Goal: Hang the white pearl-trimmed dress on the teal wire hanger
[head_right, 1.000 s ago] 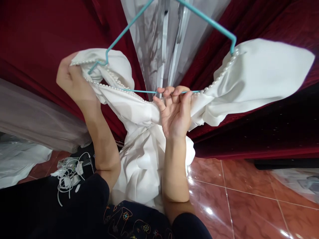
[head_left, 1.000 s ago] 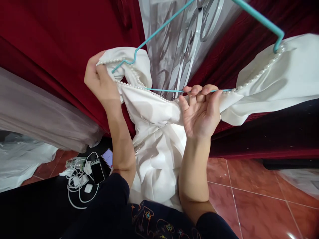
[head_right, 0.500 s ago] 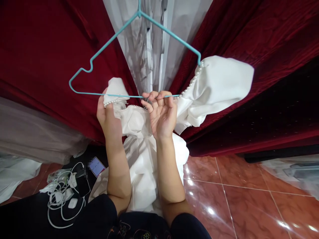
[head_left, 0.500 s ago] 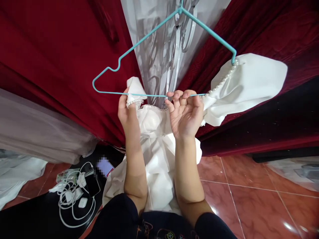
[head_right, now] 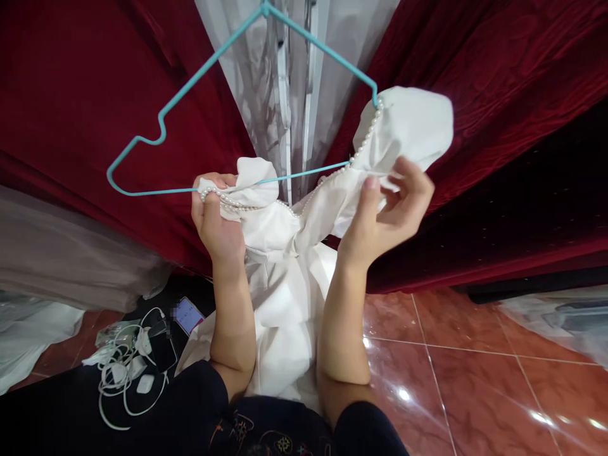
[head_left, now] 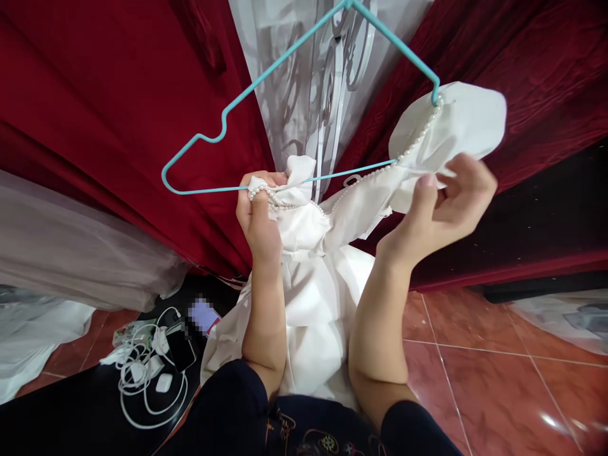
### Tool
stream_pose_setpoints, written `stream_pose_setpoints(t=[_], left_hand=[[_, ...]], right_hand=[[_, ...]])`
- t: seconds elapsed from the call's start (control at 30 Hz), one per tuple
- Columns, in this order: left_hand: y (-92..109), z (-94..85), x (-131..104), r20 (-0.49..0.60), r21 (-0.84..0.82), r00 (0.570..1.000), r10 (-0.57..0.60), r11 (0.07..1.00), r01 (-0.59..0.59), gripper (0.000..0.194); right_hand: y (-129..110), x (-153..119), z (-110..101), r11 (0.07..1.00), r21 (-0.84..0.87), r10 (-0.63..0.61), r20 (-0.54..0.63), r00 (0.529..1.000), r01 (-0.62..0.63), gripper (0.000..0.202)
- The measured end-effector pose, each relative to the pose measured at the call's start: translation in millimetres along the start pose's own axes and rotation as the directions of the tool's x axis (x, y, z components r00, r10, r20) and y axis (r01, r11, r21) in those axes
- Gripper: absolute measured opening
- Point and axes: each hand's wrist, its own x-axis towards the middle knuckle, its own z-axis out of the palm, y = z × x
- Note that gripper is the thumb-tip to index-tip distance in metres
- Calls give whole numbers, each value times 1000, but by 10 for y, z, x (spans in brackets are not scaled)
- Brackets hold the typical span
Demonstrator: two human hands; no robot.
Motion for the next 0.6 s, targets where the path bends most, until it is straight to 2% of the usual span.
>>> stream_pose_setpoints(t=[0.1,0.17,0.27,0.43,0.53,0.6], left_hand=[[2,-26,30,8,-12,1000,-6,1000,6,20],[11,-50,62,2,-36,1000,1,999,-1,18],[38,-101,130,26,-83,1000,-10,996,12,16],[50,-182,270,67,-93,997,-31,995,37,15],[23,-191,285,67,-58,997,-44,997,48,19],[0,-182,257,76,-49,995,-61,997,65,23]], right_hand=[[42,258,152,988,-51,-140,124,982,147,52],[116,423,240,991,-2,-134,203,970,137,49],[217,637,304,999,41,-28,263,964,18,31],[318,946,259,998,-20,-56,94,994,58,27],[395,1037,162,996,6,88,-20,996,-88,32],[421,1003,77,993,14,118,-81,990,-117,31]])
